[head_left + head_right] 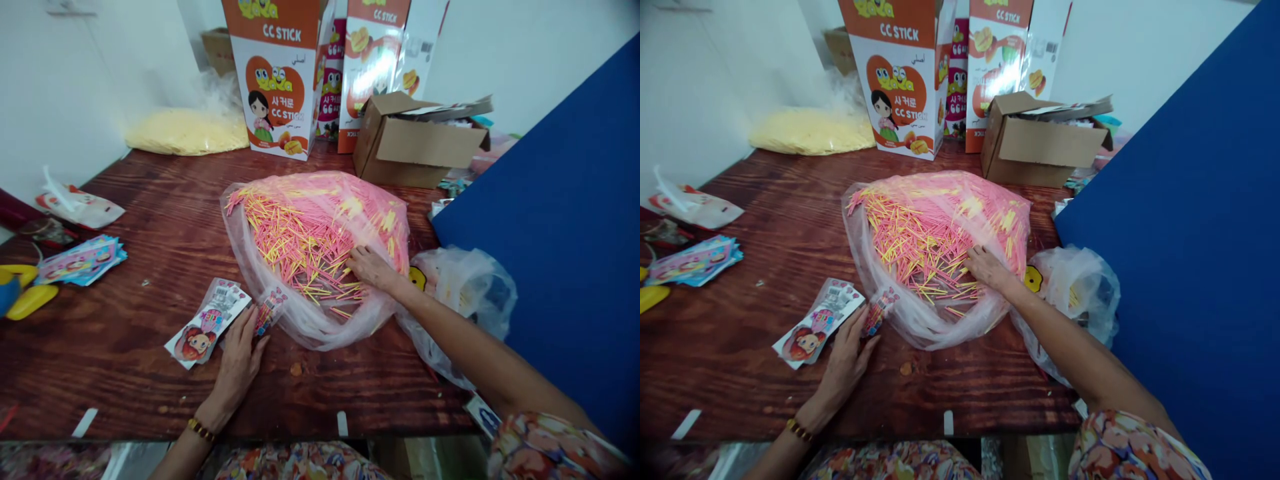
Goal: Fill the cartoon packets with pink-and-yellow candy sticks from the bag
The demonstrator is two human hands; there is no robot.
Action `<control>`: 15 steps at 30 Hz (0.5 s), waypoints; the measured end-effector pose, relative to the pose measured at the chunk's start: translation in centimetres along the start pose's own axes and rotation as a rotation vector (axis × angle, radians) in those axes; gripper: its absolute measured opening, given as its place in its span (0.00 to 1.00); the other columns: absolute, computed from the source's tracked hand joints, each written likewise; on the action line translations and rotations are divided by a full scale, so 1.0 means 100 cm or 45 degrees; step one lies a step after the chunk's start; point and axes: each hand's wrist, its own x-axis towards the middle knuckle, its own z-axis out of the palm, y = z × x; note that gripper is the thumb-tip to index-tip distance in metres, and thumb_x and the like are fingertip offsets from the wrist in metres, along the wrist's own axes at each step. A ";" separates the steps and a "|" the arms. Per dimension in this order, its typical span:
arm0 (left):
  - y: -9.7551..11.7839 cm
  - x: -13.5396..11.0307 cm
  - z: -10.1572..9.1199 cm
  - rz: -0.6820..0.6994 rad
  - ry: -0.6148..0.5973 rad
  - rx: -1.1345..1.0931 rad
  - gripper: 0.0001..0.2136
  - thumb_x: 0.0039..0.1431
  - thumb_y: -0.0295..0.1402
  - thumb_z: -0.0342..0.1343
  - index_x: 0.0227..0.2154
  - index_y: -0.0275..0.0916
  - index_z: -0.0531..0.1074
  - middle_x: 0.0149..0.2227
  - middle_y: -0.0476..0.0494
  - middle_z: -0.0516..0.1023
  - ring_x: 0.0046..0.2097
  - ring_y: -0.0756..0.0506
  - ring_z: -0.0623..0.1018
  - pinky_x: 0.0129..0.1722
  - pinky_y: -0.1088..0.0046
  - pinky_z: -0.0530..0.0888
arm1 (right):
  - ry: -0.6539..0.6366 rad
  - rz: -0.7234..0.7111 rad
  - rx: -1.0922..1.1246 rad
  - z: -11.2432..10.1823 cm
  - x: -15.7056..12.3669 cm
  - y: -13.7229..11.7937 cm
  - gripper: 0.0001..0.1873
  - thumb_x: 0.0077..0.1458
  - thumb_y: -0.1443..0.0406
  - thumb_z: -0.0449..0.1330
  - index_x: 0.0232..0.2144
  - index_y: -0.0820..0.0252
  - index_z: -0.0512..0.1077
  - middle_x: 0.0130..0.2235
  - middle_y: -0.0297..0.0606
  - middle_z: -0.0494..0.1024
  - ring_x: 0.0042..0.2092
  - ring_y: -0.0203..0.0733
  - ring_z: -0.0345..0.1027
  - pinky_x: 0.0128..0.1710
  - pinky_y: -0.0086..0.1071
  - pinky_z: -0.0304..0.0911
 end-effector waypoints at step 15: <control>-0.001 -0.002 -0.003 -0.019 0.020 -0.020 0.31 0.65 0.31 0.53 0.68 0.46 0.49 0.61 0.34 0.67 0.62 0.37 0.69 0.60 0.51 0.70 | 0.021 0.094 -0.020 -0.001 0.023 -0.005 0.13 0.65 0.69 0.47 0.45 0.65 0.71 0.47 0.52 0.73 0.49 0.51 0.61 0.49 0.40 0.51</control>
